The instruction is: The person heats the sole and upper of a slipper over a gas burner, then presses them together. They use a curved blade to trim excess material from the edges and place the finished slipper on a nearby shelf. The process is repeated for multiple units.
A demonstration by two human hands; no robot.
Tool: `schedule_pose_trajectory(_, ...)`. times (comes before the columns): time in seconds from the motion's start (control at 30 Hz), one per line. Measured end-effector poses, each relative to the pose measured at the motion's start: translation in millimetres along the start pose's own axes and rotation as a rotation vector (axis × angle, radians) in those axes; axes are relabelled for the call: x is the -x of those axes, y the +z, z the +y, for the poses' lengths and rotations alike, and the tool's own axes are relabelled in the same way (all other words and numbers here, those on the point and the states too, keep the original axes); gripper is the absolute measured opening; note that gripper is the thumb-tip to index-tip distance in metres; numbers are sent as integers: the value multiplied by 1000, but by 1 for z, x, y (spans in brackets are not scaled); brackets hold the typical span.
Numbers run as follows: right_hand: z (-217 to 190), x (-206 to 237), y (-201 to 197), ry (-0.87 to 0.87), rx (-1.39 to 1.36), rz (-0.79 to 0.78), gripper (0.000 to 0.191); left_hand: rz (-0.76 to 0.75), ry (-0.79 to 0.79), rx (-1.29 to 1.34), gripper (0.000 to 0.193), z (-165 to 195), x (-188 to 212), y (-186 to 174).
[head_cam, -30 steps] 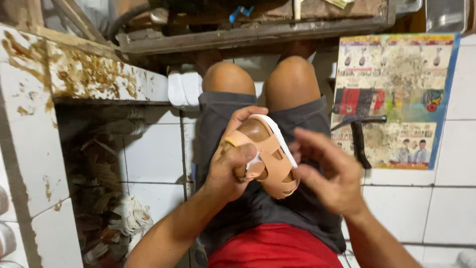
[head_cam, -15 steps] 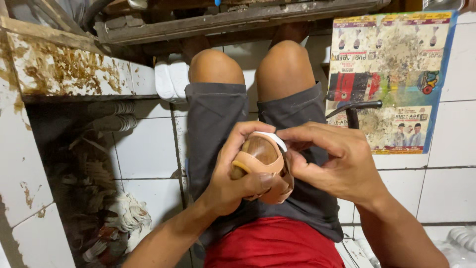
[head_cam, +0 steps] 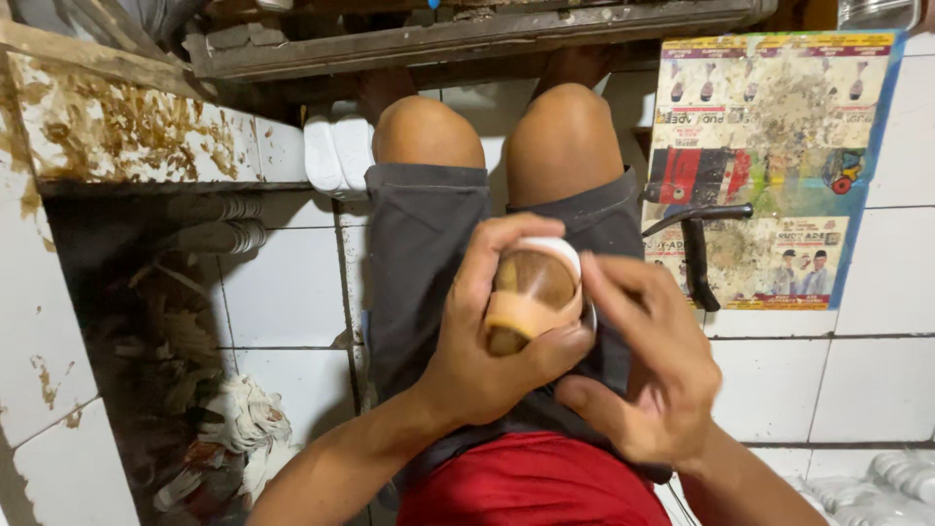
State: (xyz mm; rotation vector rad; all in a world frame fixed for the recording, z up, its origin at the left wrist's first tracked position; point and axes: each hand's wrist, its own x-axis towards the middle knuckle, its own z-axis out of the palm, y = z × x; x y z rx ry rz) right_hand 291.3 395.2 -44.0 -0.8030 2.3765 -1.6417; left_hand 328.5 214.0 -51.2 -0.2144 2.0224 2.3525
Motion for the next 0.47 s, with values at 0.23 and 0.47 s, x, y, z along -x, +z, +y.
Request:
schedule_pose_trajectory(0.23,19,1,-26,396,-650,-17,111,36,-337,527,45,5,-12,-6)
schedule_pose_trajectory(0.47,42,21,-26,379,-623,-15,120,29,-151,249,24,-7,-3,5)
